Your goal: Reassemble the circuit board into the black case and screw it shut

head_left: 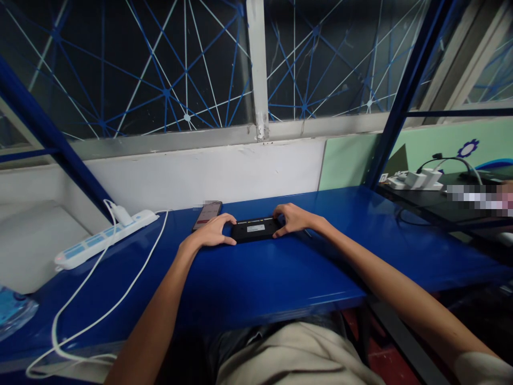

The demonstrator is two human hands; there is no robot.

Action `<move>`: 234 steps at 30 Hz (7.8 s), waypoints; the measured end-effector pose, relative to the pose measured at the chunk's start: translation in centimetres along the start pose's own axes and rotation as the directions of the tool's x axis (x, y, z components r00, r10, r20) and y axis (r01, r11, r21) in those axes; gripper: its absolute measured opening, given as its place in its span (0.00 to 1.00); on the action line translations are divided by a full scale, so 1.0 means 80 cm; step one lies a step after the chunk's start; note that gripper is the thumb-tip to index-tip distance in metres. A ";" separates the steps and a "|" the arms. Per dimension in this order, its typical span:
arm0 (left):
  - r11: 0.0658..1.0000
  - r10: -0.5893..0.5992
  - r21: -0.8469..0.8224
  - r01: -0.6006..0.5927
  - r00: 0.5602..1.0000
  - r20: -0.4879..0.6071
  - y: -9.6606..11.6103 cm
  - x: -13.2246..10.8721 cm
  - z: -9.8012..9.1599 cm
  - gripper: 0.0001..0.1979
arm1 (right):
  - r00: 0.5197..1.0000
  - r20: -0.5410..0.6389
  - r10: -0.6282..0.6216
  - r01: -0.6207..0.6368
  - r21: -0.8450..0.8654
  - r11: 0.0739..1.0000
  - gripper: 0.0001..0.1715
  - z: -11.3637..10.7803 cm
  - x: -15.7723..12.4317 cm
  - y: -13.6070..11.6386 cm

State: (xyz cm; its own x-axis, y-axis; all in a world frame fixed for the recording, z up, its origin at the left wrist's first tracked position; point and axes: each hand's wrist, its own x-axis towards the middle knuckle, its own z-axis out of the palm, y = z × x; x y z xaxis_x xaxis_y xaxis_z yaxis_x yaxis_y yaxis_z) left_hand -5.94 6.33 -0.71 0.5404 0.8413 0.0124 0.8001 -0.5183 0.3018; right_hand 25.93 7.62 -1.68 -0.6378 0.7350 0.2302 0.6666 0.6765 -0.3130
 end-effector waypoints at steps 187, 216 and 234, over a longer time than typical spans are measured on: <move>0.909 0.166 -0.262 -0.324 0.858 -0.486 0.117 0.050 0.083 0.06 | 0.713 -0.429 0.554 0.148 0.865 0.479 0.25 -0.020 -0.006 -0.019; 0.945 0.104 -0.216 -0.246 0.852 -0.513 0.116 0.046 0.084 0.06 | 0.754 -0.505 0.421 0.246 0.811 0.531 0.24 -0.020 -0.006 -0.028; 0.942 0.008 -0.303 -0.146 0.910 -0.414 0.116 0.029 0.052 0.39 | 0.608 -0.612 0.505 0.245 0.751 0.613 0.38 -0.041 -0.015 -0.002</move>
State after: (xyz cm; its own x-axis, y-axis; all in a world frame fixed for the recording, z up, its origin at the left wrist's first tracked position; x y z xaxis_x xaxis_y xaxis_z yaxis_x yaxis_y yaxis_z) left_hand 3.81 2.83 -1.89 0.3908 0.8249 0.4083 0.5957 -0.5649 0.5711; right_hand 27.80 6.79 1.11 0.1849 0.8173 0.5457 -0.0372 0.5607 -0.8272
